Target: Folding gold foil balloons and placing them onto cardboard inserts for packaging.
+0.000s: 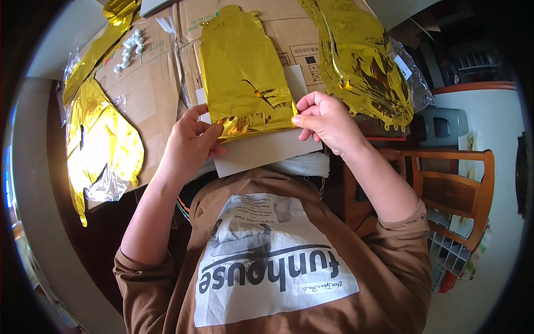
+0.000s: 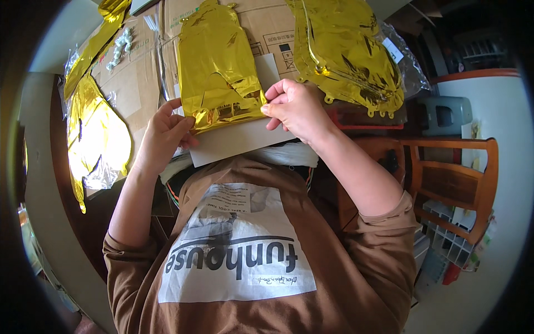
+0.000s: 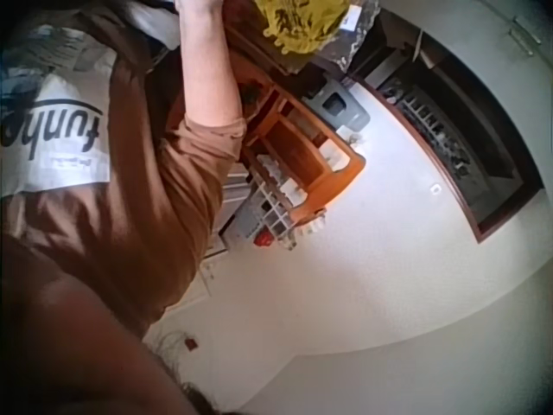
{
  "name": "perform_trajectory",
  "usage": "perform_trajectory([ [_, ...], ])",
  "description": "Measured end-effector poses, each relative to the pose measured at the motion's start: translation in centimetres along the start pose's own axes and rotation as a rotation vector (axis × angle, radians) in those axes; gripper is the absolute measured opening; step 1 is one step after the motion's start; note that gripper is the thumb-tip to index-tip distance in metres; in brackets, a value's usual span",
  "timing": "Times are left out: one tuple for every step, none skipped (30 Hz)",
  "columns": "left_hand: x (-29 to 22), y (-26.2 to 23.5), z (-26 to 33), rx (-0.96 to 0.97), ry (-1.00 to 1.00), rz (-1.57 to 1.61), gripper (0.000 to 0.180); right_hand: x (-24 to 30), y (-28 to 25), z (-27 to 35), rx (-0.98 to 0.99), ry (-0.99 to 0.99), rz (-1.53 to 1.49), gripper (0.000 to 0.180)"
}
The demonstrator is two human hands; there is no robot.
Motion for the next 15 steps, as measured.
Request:
perform_trajectory([
  [-0.10,0.04,0.05,0.000,0.002,-0.003,0.060,-0.09,0.05,-0.04,-0.005,-0.002,-0.007,0.022],
  [-0.14,0.07,0.09,-0.001,0.004,-0.005,0.060,-0.12,0.10,-0.07,-0.010,-0.003,-0.014,0.023],
  [-0.10,0.03,0.10,-0.014,0.010,-0.007,0.058,-0.07,0.15,-0.05,-0.013,-0.005,-0.020,0.024],
  [0.00,0.00,0.08,-0.026,0.016,-0.008,0.057,0.02,0.20,-0.01,-0.016,-0.008,-0.025,0.024],
  [0.09,-0.07,0.04,-0.038,0.022,-0.010,0.055,0.07,0.22,0.00,-0.020,-0.010,-0.031,0.025],
  [0.23,-0.15,-0.01,-0.041,0.024,0.006,0.054,0.00,0.21,-0.05,-0.018,-0.005,-0.038,0.025],
  [0.41,-0.29,-0.06,-0.044,0.026,0.021,0.052,-0.11,0.17,-0.11,-0.015,0.000,-0.044,0.026],
  [0.52,-0.36,-0.07,-0.046,0.028,0.037,0.050,-0.22,0.15,-0.15,-0.013,0.006,-0.051,0.027],
  [0.60,-0.35,0.05,-0.046,0.030,0.029,0.049,-0.23,0.14,-0.13,-0.010,0.016,-0.062,0.028],
  [0.68,-0.34,0.26,-0.045,0.032,0.021,0.048,-0.18,0.12,-0.08,-0.008,0.026,-0.073,0.029],
  [0.76,-0.38,0.39,-0.046,0.034,0.014,0.047,-0.19,0.16,-0.09,-0.004,0.035,-0.083,0.030],
  [0.68,-0.40,0.44,-0.049,0.044,-0.014,0.049,-0.27,0.14,-0.13,-0.003,0.041,-0.084,0.031],
  [0.50,-0.35,0.51,-0.052,0.054,-0.042,0.051,-0.37,0.08,-0.17,-0.002,0.048,-0.086,0.031],
  [0.33,-0.28,0.57,-0.055,0.064,-0.070,0.053,-0.43,0.05,-0.22,-0.001,0.055,-0.088,0.032],
  [0.26,-0.26,0.63,-0.068,0.068,-0.097,0.055,-0.43,0.06,-0.21,-0.003,0.057,-0.095,0.031],
])
Point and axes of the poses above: each hand's wrist, its own z-axis away from the middle knuckle, its own y-axis out of the palm, x = y × z, the point moved 6 cm from there along -z, towards the middle knuckle, and after that the axes turned 8 degrees about -x, right-handed, at the moved point
